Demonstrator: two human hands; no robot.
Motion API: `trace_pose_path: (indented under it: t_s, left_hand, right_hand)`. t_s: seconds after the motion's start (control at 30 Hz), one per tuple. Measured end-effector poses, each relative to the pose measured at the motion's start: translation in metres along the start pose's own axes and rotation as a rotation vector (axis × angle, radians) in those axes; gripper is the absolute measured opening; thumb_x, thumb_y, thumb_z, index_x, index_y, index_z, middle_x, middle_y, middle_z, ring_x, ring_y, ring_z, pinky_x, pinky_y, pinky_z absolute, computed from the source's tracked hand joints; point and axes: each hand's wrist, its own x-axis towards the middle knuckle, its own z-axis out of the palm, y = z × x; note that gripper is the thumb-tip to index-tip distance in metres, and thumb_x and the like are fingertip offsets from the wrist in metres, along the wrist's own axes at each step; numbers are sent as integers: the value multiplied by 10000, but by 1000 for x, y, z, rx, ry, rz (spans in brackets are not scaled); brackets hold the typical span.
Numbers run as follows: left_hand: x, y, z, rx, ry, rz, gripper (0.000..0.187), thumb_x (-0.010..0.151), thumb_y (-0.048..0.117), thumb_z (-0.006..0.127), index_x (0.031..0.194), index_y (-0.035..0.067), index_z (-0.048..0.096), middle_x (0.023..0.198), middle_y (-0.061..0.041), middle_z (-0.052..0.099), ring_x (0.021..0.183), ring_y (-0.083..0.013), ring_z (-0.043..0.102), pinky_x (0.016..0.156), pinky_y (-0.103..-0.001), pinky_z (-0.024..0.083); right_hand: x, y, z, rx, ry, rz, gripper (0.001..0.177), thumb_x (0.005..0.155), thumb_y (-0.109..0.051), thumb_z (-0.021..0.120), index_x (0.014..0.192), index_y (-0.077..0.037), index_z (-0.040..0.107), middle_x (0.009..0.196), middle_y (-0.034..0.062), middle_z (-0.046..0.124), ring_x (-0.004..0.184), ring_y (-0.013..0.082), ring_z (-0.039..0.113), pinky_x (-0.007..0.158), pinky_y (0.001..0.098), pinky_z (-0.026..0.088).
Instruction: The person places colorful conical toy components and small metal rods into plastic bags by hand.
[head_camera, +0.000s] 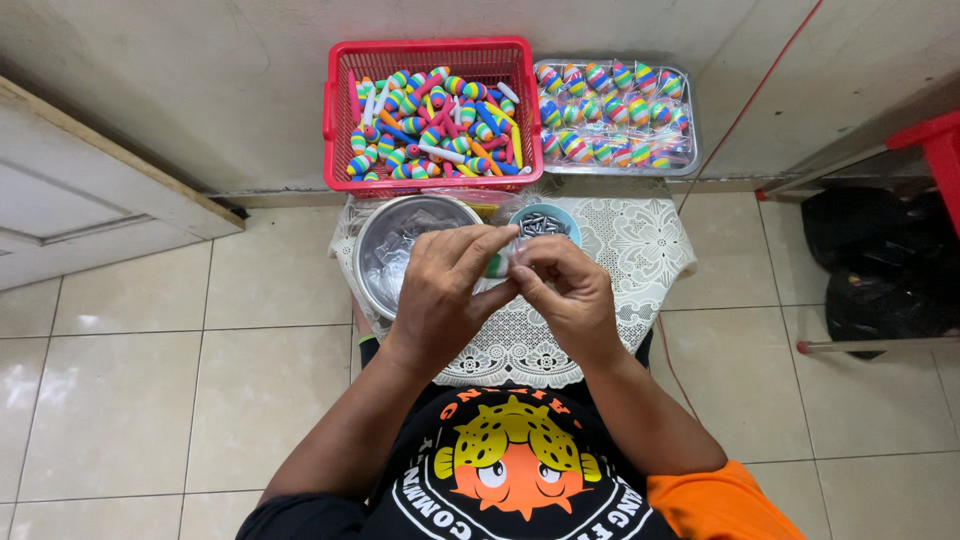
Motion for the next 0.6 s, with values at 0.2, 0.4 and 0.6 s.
trace_pose_path:
  t_s: [0.2,0.4,0.6]
  left_hand:
    - [-9,7,-6,-607,-17,-480,957,800,218,883,1550,46,315,1353,-201,571,1141,-311,592,897,-427,486]
    - [-28,-4,23,-1226,1,-840,754,890,84,774,1486,-65,337,1007,-115,634,812,-106,651,724,-227,572]
    - [-28,-6,23,-1215,12,-817,705,883,59,768,1473,-50,396,1002,-132,669,865,-126,668,717,-233,594]
  right_hand:
    - [-5,7,-3,138,51,8,104,970,-5,669,980,74,736,936,154,687,710,111,676,636,243,576]
    - [-5,5,-1,121,36,7,116,960,-35,694,973,61,758,965,166,708,710,118,657,643,250,572]
    - [-4,3,-1,109,0,-10,122,980,-28,664,951,68,734,994,171,694,718,107,663,655,252,571]
